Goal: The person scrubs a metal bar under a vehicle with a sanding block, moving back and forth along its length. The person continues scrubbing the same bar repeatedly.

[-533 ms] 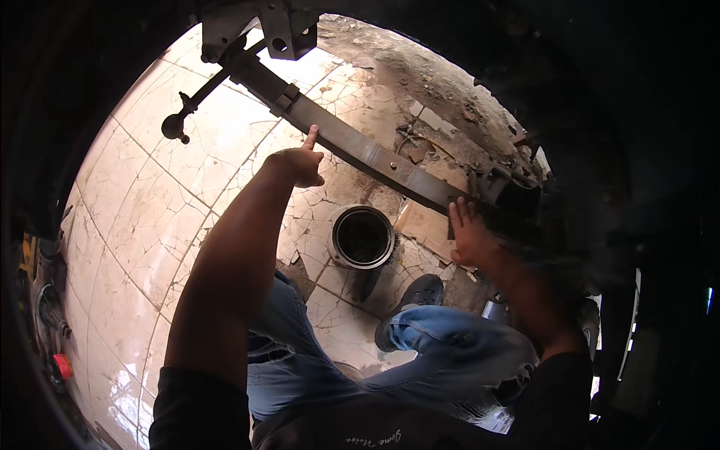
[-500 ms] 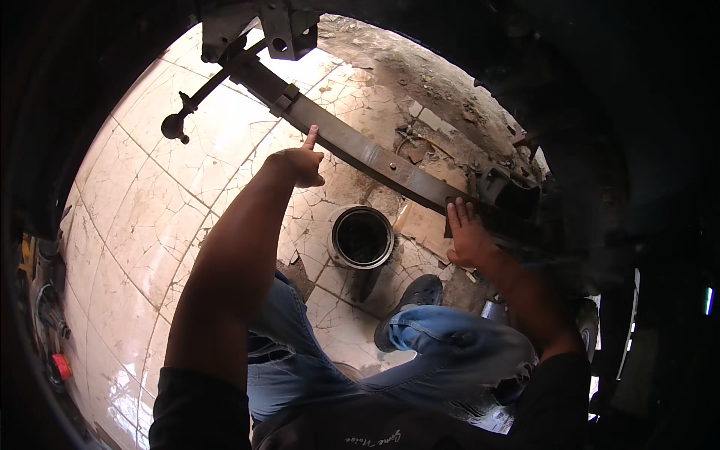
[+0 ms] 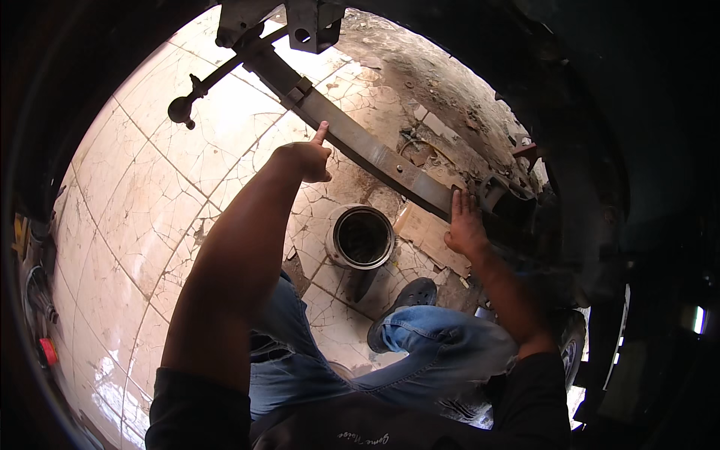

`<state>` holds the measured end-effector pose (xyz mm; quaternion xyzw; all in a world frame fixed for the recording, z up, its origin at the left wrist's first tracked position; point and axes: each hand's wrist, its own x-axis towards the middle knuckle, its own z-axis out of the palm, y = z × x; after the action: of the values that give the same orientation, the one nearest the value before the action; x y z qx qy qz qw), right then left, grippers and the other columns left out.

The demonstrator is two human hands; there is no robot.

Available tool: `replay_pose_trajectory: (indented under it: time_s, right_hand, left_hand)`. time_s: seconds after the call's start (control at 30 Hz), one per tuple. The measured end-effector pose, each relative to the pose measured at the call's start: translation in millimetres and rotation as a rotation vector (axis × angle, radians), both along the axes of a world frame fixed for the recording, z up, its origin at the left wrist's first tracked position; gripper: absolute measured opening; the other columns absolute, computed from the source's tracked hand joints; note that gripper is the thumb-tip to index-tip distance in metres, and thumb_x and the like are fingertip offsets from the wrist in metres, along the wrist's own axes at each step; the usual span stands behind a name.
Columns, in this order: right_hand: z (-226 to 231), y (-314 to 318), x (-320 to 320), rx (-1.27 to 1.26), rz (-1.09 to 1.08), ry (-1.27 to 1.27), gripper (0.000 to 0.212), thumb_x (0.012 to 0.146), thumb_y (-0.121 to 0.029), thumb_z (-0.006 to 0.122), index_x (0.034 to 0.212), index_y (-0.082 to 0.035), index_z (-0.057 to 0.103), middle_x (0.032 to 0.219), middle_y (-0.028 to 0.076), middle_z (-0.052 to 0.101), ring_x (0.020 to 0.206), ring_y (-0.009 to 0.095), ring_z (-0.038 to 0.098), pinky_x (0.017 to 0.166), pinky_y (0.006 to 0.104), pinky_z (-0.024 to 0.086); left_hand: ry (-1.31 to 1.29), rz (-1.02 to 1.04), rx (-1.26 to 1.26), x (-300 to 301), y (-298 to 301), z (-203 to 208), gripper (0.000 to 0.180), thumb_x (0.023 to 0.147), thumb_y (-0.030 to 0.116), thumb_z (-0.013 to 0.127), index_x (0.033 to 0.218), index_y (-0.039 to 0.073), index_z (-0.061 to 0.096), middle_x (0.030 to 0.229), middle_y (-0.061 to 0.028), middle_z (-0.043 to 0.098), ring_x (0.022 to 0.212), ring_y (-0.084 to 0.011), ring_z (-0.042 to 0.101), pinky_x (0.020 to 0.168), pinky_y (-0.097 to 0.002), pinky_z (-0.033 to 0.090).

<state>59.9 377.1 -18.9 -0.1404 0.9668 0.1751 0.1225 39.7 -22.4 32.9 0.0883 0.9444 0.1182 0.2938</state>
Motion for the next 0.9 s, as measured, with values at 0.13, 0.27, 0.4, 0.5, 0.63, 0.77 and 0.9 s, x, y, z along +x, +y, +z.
replay_pose_trajectory:
  time_s: [0.13,0.27,0.4,0.5,0.63,0.77,0.9]
  right_hand:
    - [3.9,-40.9,13.0,-0.007,0.043,-0.086,0.100,0.078,-0.025,0.065,0.153,0.002,0.004,0.159,0.026,0.010,0.146,0.043,0.015,0.118,0.0508,0.018]
    - [1.8,-29.8,6.0,0.016,0.118,-0.022,0.097,0.081,-0.024,0.065,0.153,0.001,0.004,0.158,0.027,0.011,0.146,0.042,0.015,0.119,0.0503,0.016]
    - [4.3,-21.1,-6.3,0.045,-0.121,-0.041,0.096,0.081,-0.023,0.066,0.152,0.003,0.007,0.158,0.029,0.010,0.146,0.044,0.014,0.118,0.0511,0.018]
    - [-7.6,-51.1,18.2,-0.052,0.063,-0.053,0.098,0.081,-0.024,0.067,0.152,0.003,0.006,0.157,0.029,0.011,0.146,0.043,0.015,0.117,0.0519,0.021]
    - [0.6,-30.9,-6.4,-0.052,0.059,-0.038,0.100,0.079,-0.026,0.068,0.151,0.005,0.006,0.155,0.032,0.014,0.145,0.047,0.016,0.118,0.0515,0.016]
    - [-1.2,-23.0,-4.5,0.060,-0.251,-0.031,0.099,0.079,-0.025,0.067,0.150,0.008,0.007,0.154,0.033,0.015,0.144,0.048,0.015,0.119,0.0520,0.014]
    - [-5.9,-60.7,14.9,-0.215,0.059,-0.052,0.096,0.078,-0.023,0.065,0.149,0.009,0.008,0.154,0.033,0.015,0.145,0.045,0.014,0.119,0.0526,0.012]
  left_hand:
    - [-0.052,0.004,-0.041,-1.8,-5.9,-5.3,0.065,0.091,0.038,0.063,0.146,0.011,0.039,0.160,-0.0118,-0.019,0.124,-0.0319,0.055,0.106,-0.0429,0.045]
    - [-0.016,-0.007,-0.021,-2.3,-5.0,-2.7,0.060,0.091,0.038,0.063,0.141,0.010,0.046,0.161,-0.0121,-0.016,0.119,-0.0319,0.058,0.103,-0.0419,0.047]
    - [0.001,-0.013,-0.015,-3.4,-6.3,-3.7,0.062,0.091,0.038,0.063,0.143,0.011,0.044,0.161,-0.0120,-0.017,0.123,-0.0319,0.056,0.105,-0.0426,0.045]
    - [-0.024,0.016,-0.016,-2.7,-5.6,-7.1,0.063,0.091,0.038,0.063,0.144,0.012,0.042,0.161,-0.0117,-0.016,0.125,-0.0318,0.054,0.107,-0.0423,0.044]
    - [-0.032,0.010,-0.002,-1.4,-5.0,0.7,0.065,0.091,0.039,0.062,0.146,0.012,0.040,0.161,-0.0111,-0.018,0.127,-0.0318,0.052,0.108,-0.0423,0.043]
    - [-0.065,0.000,-0.028,-3.5,-3.3,6.1,0.069,0.092,0.039,0.061,0.150,0.012,0.034,0.160,-0.0104,-0.020,0.131,-0.0314,0.048,0.110,-0.0420,0.040]
    - [-0.070,0.030,-0.034,-3.9,-6.6,-3.0,0.069,0.092,0.039,0.062,0.149,0.011,0.035,0.160,-0.0109,-0.019,0.130,-0.0317,0.049,0.109,-0.0427,0.041]
